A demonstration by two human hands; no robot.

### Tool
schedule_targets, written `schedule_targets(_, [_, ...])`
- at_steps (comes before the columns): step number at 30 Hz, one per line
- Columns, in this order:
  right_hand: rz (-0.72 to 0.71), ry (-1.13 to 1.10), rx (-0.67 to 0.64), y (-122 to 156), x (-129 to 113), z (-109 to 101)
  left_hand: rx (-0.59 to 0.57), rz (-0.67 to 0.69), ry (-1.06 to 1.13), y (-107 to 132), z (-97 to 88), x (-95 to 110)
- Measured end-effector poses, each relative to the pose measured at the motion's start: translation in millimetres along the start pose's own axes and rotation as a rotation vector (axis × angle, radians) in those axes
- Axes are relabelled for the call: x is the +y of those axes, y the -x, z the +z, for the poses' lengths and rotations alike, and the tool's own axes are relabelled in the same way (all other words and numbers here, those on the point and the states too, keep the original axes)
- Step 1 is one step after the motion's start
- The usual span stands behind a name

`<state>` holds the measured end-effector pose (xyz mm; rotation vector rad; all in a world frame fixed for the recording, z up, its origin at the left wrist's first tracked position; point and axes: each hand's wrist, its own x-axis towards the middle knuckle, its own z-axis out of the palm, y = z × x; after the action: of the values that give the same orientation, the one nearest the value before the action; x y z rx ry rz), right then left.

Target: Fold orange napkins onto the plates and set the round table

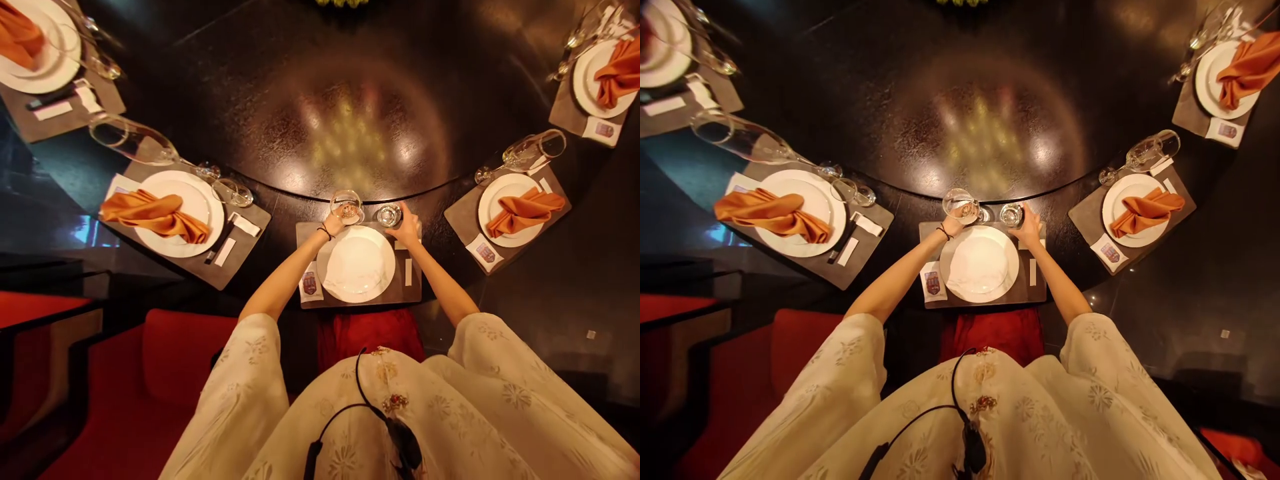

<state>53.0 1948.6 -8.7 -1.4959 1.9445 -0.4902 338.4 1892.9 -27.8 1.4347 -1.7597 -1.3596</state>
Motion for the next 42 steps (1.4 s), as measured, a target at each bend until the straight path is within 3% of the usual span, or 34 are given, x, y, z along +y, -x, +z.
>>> schedule_targets(3, [0.049,-0.056,0.064,59,17,-14,0.107,-0.162,-0.166,25,-12.2,-7])
schedule_targets(5, [0.197,-0.098,-0.037,112,30,-13,0.158,-0.296,-0.284,51,-24.3,-16])
schedule_targets(8, [0.413,-0.147,-0.217,175,42,10,0.055,-0.472,-0.359,85,-39.1,-32])
schedule_targets(10, [0.444,-0.171,-0.229,195,43,31,-0.009,-0.522,-0.358,96,-42.7,-38])
schedule_targets(15, [0.444,-0.166,-0.15,200,42,54,0.022,-0.534,-0.306,98,-35.5,-38])
schedule_targets(25, [0.462,-0.132,-0.112,211,42,41,0.089,-0.544,-0.232,102,-24.4,-28])
schedule_targets(28, [0.458,-0.028,0.01,201,46,22,0.312,-0.571,-0.334,134,-16.1,-16])
schedule_targets(31, [0.374,0.038,0.137,188,54,3,0.508,-0.674,-0.411,187,2.3,-3])
schedule_targets(34, [0.309,0.014,0.134,175,58,-5,0.481,-0.83,-0.372,235,26.0,3])
schedule_targets(36, [0.326,0.009,0.109,169,56,-4,0.44,-0.878,-0.35,254,39.8,1])
schedule_targets(39, [0.322,0.004,0.055,168,46,7,0.443,-0.861,-0.376,265,52.8,-7])
schedule_targets(42, [0.324,-0.071,-0.084,174,33,24,0.447,-0.842,-0.394,270,56.7,-14])
